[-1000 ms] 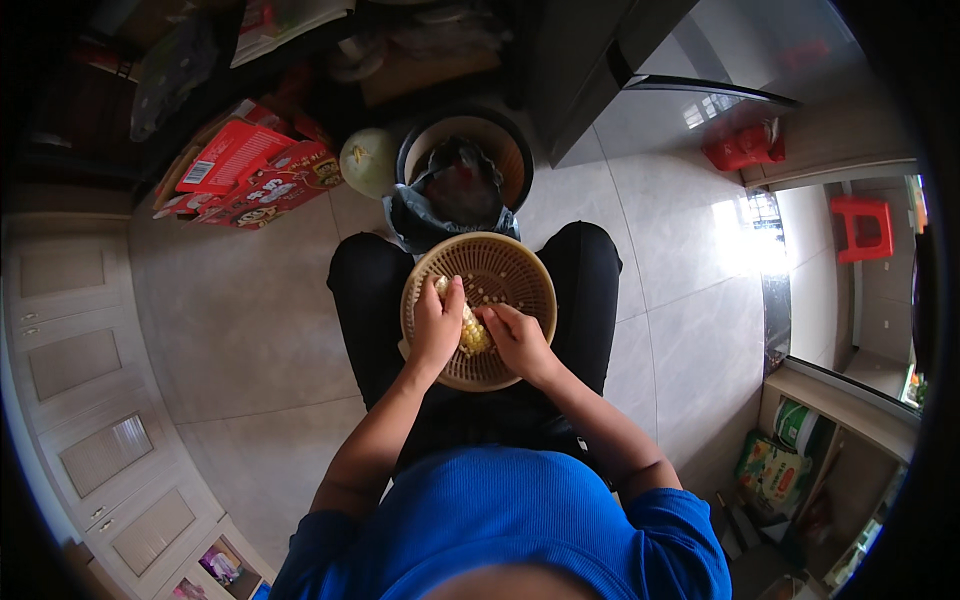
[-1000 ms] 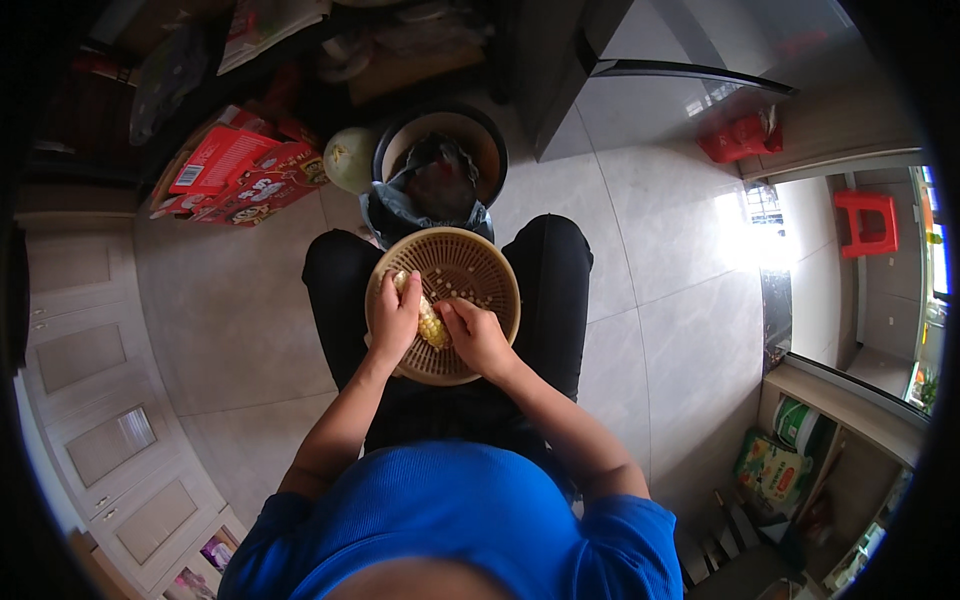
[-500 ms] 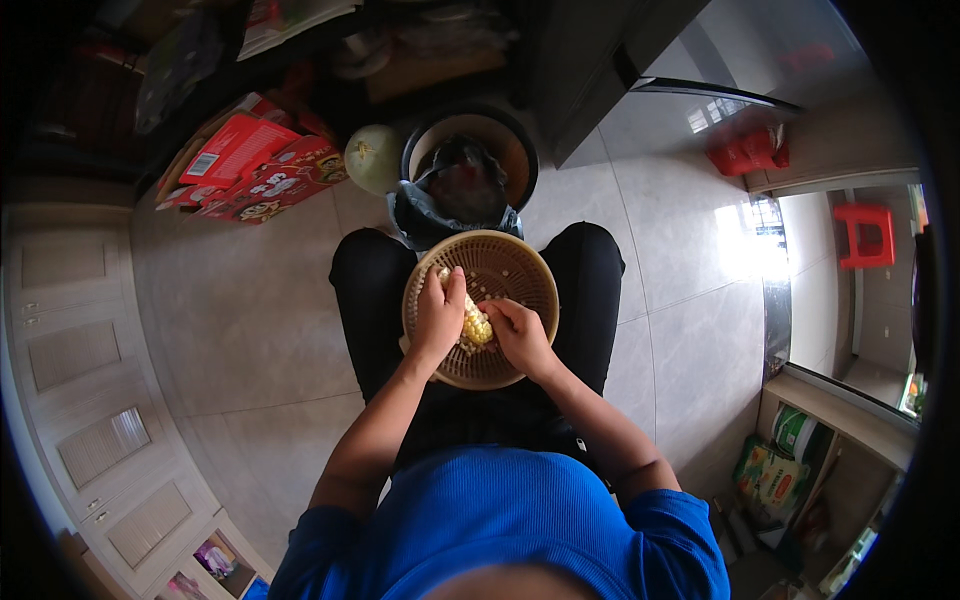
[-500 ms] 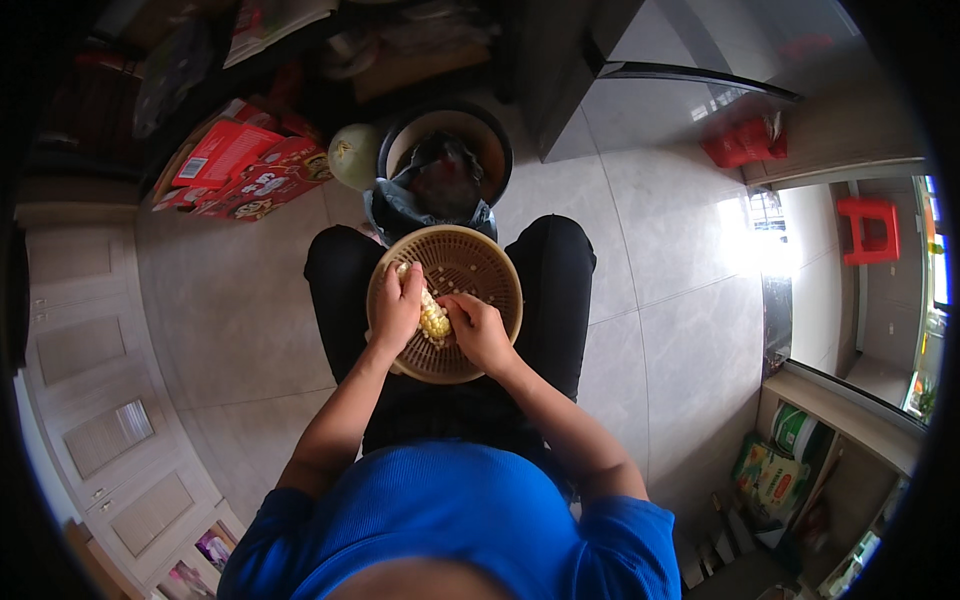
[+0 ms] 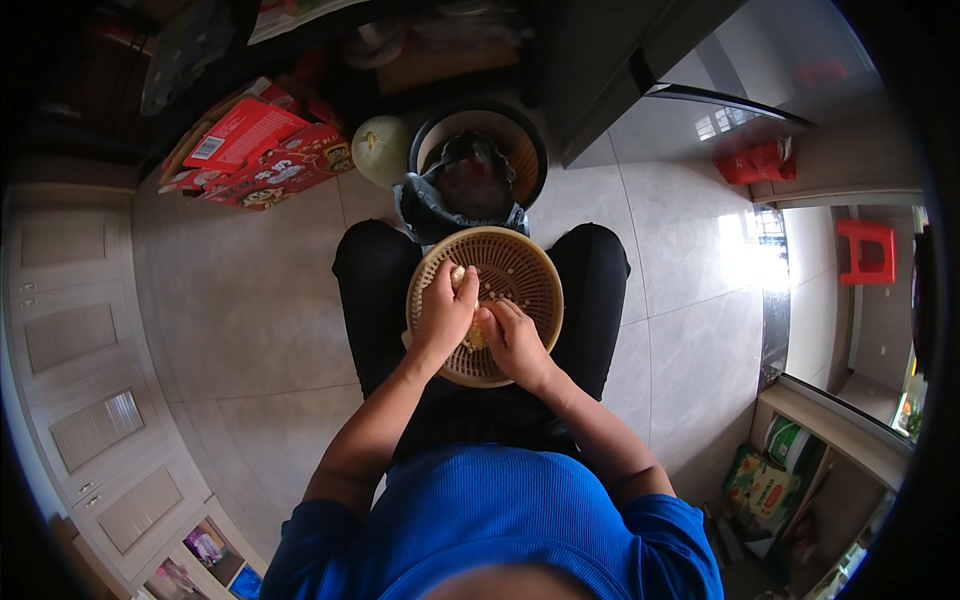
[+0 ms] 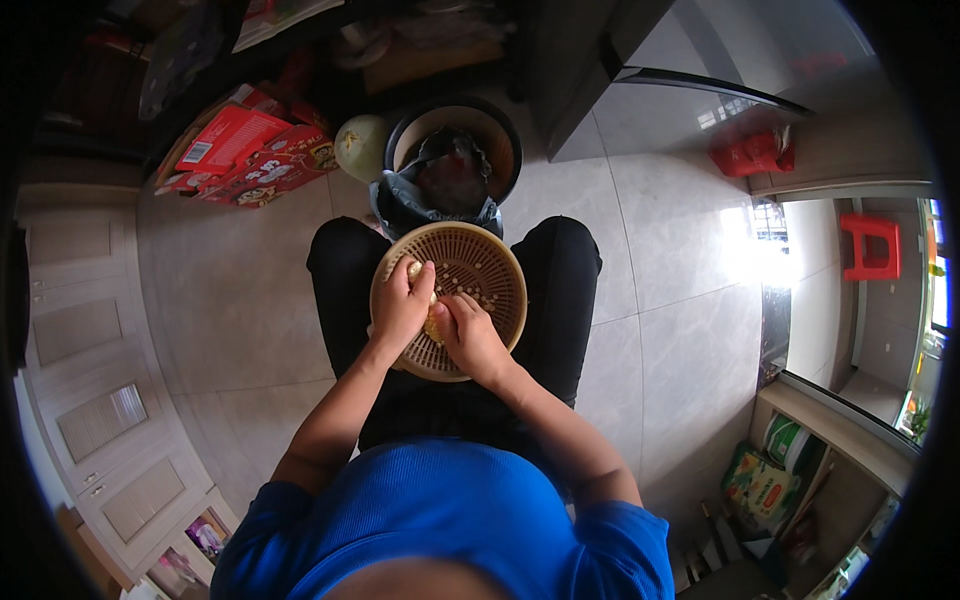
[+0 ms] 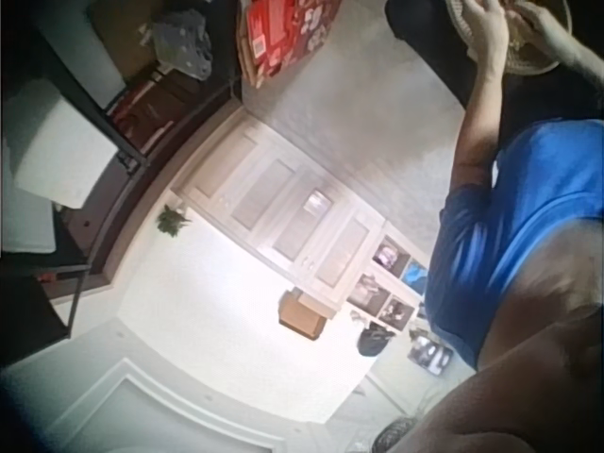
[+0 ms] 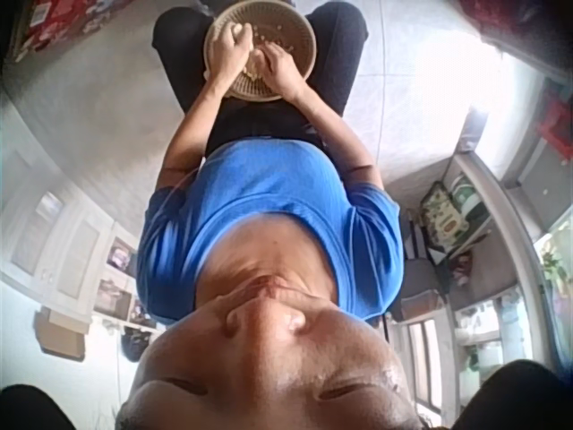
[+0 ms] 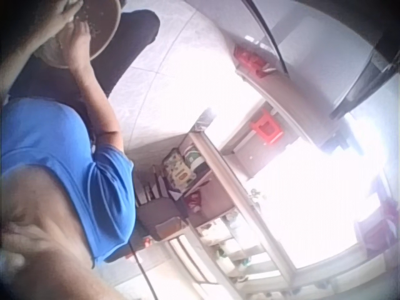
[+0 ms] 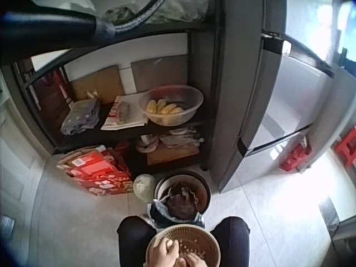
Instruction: The person sits on the floor and removes corn kernels from a cob by hand, placing the kernels into a plastic basket. The person holds the cob and uses their fingers to strip the kernels off, repeating the process until the cob is mostly bare.
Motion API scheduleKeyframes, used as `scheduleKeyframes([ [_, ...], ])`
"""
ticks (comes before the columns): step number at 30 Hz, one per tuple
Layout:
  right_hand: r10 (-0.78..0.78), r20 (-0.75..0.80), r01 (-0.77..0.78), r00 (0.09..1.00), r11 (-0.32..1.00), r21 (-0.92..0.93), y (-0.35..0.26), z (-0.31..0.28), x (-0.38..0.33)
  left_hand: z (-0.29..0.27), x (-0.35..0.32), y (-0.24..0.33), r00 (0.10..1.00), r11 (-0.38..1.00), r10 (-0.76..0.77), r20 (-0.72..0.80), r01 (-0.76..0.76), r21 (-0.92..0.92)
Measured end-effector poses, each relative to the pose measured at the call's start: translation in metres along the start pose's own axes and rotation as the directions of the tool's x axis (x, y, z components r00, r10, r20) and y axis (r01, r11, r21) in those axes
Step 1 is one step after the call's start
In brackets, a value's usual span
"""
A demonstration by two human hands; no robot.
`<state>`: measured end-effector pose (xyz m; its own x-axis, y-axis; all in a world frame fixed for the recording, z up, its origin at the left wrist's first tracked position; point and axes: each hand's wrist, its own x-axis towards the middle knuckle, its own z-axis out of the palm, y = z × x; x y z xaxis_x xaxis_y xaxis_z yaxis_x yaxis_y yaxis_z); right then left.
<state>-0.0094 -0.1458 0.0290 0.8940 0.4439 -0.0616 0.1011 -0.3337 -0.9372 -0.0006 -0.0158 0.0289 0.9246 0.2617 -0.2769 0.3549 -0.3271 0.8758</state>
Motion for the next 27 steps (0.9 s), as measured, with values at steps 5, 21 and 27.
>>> scheduleKeyframes([
  [5, 0.066, -0.003, -0.066, 0.998, 0.998, -0.013, 0.009, 0.002, -0.001, 0.0, 0.002, -0.003, 0.996, 0.998, -0.055, 0.066, 0.056, -0.001],
  [21, 0.189, -0.054, -0.17, 0.98, 0.953, 0.252, 0.024, 0.005, -0.003, 0.001, 0.014, -0.007, 0.98, 0.985, -0.082, 0.182, 0.108, -0.136],
  [27, 0.127, 0.057, -0.13, 0.99, 0.99, 0.047, 0.019, -0.009, -0.004, -0.023, 0.013, -0.024, 0.974, 0.825, -0.172, 0.147, 0.224, -0.52],
])
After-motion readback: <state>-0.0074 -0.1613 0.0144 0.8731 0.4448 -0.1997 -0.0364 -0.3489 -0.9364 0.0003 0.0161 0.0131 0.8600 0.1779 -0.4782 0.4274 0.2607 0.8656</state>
